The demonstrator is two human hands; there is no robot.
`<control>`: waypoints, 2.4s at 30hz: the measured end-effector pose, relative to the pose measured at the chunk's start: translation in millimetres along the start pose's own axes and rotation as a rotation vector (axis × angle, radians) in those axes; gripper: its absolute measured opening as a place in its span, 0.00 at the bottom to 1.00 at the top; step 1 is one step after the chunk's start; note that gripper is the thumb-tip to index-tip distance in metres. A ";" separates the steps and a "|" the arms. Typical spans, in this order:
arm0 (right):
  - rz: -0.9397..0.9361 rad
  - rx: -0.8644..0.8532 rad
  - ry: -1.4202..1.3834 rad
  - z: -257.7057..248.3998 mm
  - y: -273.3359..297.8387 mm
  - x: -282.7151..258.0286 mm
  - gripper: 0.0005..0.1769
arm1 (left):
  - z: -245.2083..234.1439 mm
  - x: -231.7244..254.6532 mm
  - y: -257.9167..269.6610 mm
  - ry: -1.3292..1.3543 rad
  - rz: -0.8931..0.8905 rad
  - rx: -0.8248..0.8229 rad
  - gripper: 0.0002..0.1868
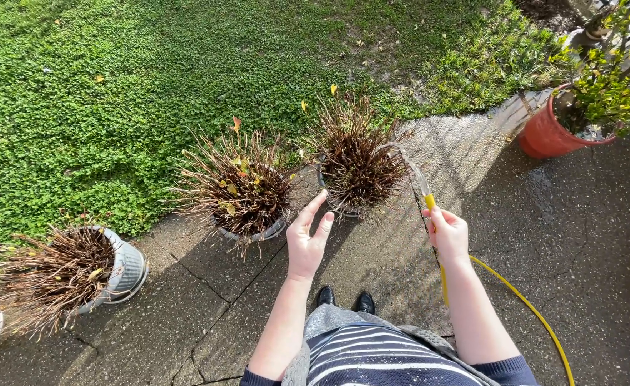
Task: The person waters several potted plants on a paved outdoor area using a yellow garden hose. They first water a larger potted shrub, then move to a row of smaller potted plants, directing the water stream at each one in turn.
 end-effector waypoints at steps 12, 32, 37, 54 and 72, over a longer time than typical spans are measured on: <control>0.042 -0.132 -0.009 -14.9 7.9 15.1 0.16 | 21.6 4.3 13.4 -0.014 0.006 -0.012 0.21; 0.019 -0.210 -0.007 -1.0 36.6 -14.9 0.15 | 11.8 13.1 30.4 -0.038 0.006 0.023 0.21; 0.032 -0.229 0.003 0.7 33.1 -2.7 0.15 | 6.7 10.3 32.5 -0.044 0.003 0.032 0.22; 0.051 -0.230 0.045 -2.3 39.7 3.5 0.16 | 2.7 13.8 34.1 -0.027 0.006 0.013 0.21; 0.176 -0.250 0.162 -25.2 48.1 28.6 0.18 | 12.9 4.9 30.9 0.003 -0.003 -0.030 0.21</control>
Point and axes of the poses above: each hand's wrist, its own y-axis away from the middle knuckle, its own z-axis out of the palm, x = y × z, the point moved 8 cm from there along -y, towards the middle knuckle, and after that the axes turned 9 degrees about y, right-handed, at the moved point
